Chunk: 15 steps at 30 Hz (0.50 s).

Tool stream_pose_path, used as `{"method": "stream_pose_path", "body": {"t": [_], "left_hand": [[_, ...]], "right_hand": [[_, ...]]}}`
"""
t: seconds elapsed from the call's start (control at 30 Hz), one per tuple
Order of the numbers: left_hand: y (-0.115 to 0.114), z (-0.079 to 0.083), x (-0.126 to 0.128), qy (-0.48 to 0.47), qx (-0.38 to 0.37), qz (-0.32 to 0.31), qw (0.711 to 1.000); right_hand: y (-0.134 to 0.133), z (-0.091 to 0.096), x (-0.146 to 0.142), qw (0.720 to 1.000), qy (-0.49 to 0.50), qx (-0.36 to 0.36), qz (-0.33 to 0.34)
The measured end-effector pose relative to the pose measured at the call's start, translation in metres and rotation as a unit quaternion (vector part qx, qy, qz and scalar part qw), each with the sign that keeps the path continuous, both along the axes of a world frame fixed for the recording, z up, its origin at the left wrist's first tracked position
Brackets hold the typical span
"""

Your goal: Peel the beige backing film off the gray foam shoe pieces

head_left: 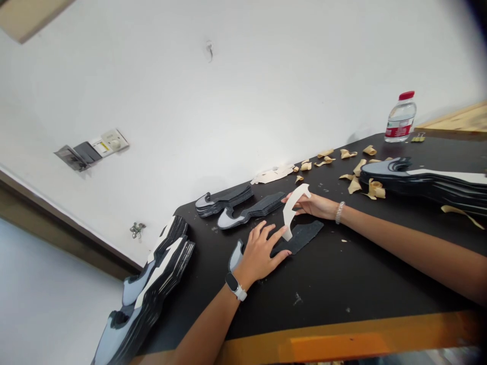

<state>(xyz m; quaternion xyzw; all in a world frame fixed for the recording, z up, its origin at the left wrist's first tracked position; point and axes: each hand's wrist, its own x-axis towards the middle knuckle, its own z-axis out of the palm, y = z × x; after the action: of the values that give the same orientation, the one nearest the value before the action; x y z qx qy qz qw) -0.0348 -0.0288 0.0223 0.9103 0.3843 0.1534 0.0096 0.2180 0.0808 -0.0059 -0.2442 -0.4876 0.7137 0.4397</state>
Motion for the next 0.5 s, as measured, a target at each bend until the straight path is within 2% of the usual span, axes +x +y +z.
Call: {"method": "stream_pose_path", "body": {"t": [0.27,0.5], "left_hand": [[-0.0007,-0.0008,-0.0001,-0.009,-0.014,0.009,1.0],[-0.0002,-0.0017,0.0,-0.018,-0.013,0.011,1.0]], "right_hand": [[-0.0015,0.0029,0.0012,1.0,0.017,0.001,0.014],[-0.0007,0.0031,0.0016,0.999,0.024,-0.024,0.011]]}}
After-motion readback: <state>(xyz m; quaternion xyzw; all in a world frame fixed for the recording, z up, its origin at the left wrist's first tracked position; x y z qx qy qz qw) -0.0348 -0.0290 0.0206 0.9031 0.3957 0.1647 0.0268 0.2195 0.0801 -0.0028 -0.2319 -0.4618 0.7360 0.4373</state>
